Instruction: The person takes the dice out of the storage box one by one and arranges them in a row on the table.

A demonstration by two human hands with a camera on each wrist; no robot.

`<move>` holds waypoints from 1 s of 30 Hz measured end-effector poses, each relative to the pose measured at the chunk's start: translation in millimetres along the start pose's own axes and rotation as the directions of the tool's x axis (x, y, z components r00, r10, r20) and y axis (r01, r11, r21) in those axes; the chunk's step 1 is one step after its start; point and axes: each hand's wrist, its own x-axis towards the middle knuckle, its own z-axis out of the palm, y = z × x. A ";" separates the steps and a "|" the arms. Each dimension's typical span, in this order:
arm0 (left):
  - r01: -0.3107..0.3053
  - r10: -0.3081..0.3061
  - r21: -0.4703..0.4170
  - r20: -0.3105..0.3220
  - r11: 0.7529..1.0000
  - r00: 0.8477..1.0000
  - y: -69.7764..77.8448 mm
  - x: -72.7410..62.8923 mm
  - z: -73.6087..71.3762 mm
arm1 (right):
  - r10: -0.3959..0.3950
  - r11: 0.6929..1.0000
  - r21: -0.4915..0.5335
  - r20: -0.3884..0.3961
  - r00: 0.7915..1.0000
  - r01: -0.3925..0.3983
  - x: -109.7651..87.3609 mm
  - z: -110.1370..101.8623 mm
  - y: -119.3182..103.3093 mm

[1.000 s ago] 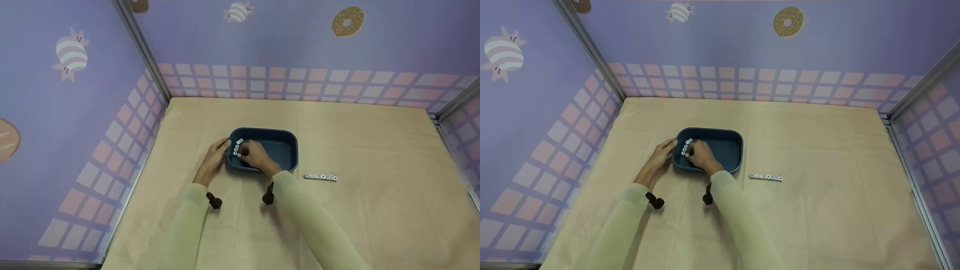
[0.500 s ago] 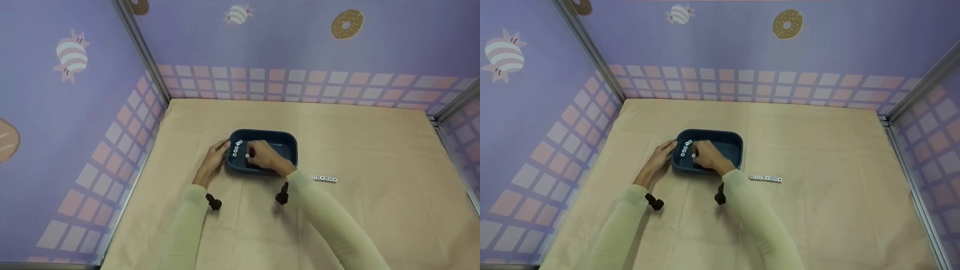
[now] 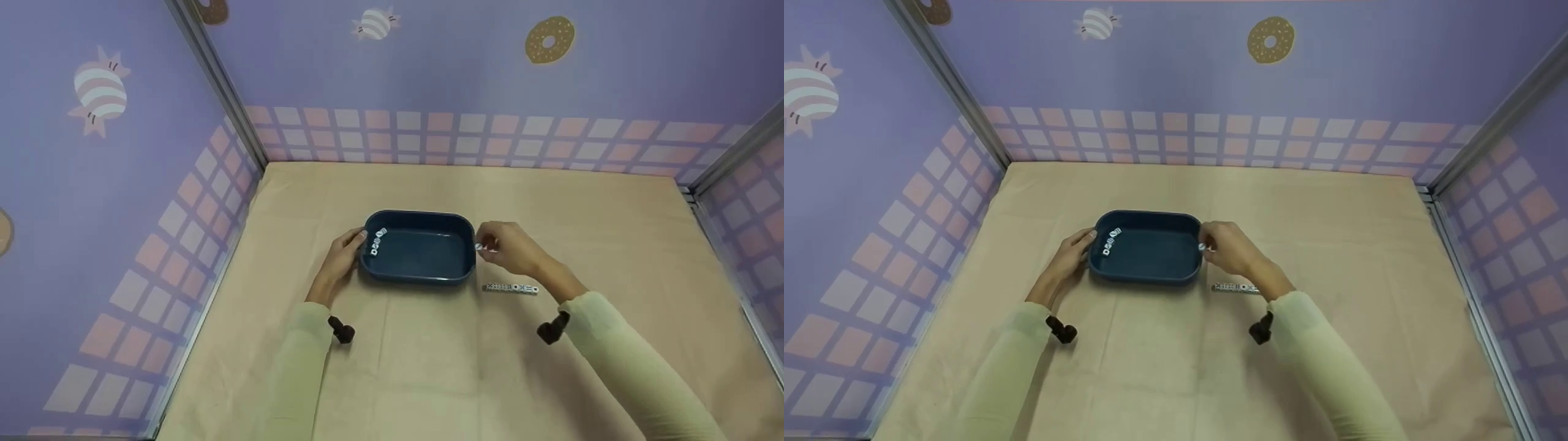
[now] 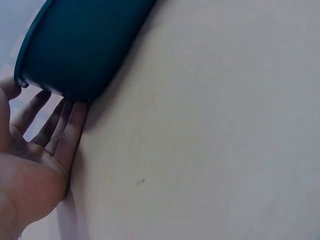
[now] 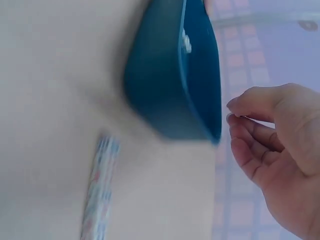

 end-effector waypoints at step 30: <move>0.002 -0.001 0.040 -0.028 0.999 1.000 -0.1 -0.6 -0.5 | 0.298 0.954 0.002 -0.070 0.952 -0.299 -134.1 13.1 91.9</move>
